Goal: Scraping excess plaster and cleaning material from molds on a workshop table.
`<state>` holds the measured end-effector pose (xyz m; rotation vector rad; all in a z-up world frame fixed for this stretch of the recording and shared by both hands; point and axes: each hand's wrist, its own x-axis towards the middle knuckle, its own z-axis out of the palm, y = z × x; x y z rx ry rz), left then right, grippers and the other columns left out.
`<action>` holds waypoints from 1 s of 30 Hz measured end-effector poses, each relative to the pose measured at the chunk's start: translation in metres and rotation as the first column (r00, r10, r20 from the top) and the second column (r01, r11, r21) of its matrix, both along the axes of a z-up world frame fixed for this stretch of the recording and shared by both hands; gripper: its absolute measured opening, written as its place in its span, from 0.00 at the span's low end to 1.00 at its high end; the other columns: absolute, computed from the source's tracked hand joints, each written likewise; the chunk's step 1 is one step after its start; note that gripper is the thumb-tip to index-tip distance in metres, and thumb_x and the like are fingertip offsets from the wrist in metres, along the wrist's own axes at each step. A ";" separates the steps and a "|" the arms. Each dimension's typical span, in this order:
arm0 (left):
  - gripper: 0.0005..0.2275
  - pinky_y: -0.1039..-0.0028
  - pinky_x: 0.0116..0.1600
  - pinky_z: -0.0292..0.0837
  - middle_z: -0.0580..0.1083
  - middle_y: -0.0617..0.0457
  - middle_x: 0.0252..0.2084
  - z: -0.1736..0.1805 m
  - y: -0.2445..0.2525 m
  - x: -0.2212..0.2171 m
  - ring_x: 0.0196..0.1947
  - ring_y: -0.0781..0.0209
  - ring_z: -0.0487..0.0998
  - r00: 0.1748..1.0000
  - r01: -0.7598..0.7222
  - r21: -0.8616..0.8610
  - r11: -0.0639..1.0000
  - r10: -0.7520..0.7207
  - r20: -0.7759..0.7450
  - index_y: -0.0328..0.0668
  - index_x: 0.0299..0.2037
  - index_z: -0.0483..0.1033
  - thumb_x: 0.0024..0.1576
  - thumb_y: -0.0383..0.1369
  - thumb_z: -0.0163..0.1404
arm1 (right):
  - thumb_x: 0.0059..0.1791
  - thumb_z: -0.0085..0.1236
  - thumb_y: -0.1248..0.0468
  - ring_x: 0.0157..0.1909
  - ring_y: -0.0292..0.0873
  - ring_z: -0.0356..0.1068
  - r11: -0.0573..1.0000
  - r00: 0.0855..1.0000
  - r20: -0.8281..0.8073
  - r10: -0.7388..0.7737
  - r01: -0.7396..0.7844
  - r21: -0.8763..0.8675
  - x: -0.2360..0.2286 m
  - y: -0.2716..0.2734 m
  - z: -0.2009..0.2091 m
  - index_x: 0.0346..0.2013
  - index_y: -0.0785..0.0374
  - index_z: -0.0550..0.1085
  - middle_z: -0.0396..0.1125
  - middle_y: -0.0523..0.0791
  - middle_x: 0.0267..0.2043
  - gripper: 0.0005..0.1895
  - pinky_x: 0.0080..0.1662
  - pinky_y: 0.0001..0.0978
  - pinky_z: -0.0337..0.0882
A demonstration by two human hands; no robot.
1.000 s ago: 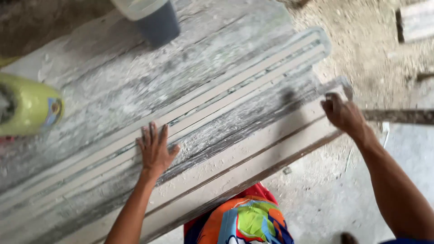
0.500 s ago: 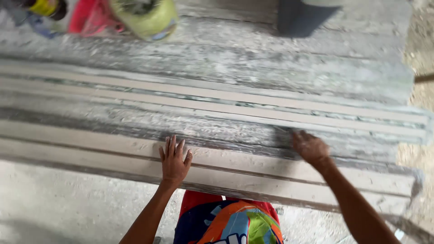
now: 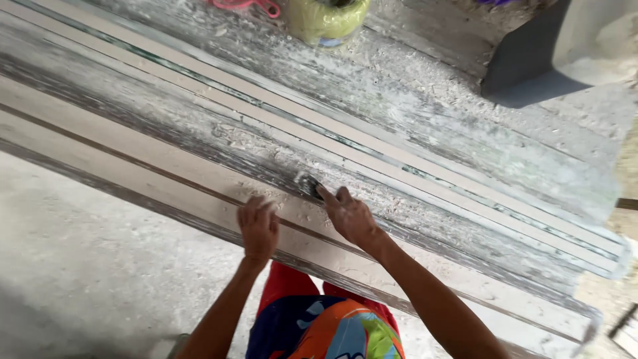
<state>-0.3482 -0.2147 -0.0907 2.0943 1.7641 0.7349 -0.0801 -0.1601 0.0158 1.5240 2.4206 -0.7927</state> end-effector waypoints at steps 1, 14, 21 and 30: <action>0.09 0.42 0.74 0.53 0.67 0.46 0.63 0.003 0.007 -0.003 0.72 0.45 0.62 1.000 -0.028 0.010 1.000 0.028 -0.009 0.45 0.47 0.70 0.64 0.38 0.51 | 0.57 0.36 0.59 0.27 0.44 0.65 0.989 0.993 0.083 -0.080 0.089 -0.115 0.009 -0.007 0.006 0.77 0.49 0.45 0.62 0.58 0.45 0.32 0.21 0.31 0.75; 0.42 0.28 0.72 0.21 0.36 0.30 0.80 0.017 0.060 -0.020 0.80 0.32 0.31 0.845 -0.534 -0.288 0.795 0.516 -0.141 0.37 0.79 0.45 0.65 0.64 0.28 | 0.53 0.48 0.57 0.20 0.43 0.67 0.994 0.919 0.392 -0.051 0.009 0.109 0.367 -0.180 -0.002 0.71 0.43 0.58 0.69 0.46 0.37 0.30 0.20 0.39 0.69; 0.41 0.33 0.74 0.21 0.35 0.31 0.80 -0.001 0.057 -0.022 0.80 0.34 0.30 0.822 -0.570 -0.292 0.768 0.534 -0.197 0.40 0.80 0.45 0.65 0.63 0.27 | 0.52 0.49 0.53 0.18 0.48 0.66 0.930 0.862 0.419 0.286 -0.355 0.095 0.182 -0.004 -0.028 0.70 0.48 0.58 0.68 0.52 0.39 0.31 0.16 0.43 0.66; 0.37 0.39 0.75 0.21 0.38 0.38 0.80 0.015 0.056 -0.022 0.79 0.40 0.33 0.808 -0.587 -0.334 0.738 0.558 -0.187 0.44 0.77 0.48 0.63 0.60 0.31 | 0.58 0.38 0.60 0.30 0.54 0.74 0.862 0.873 0.299 0.385 -0.456 0.222 -0.130 0.177 -0.079 0.64 0.57 0.68 0.71 0.54 0.30 0.21 0.28 0.53 0.74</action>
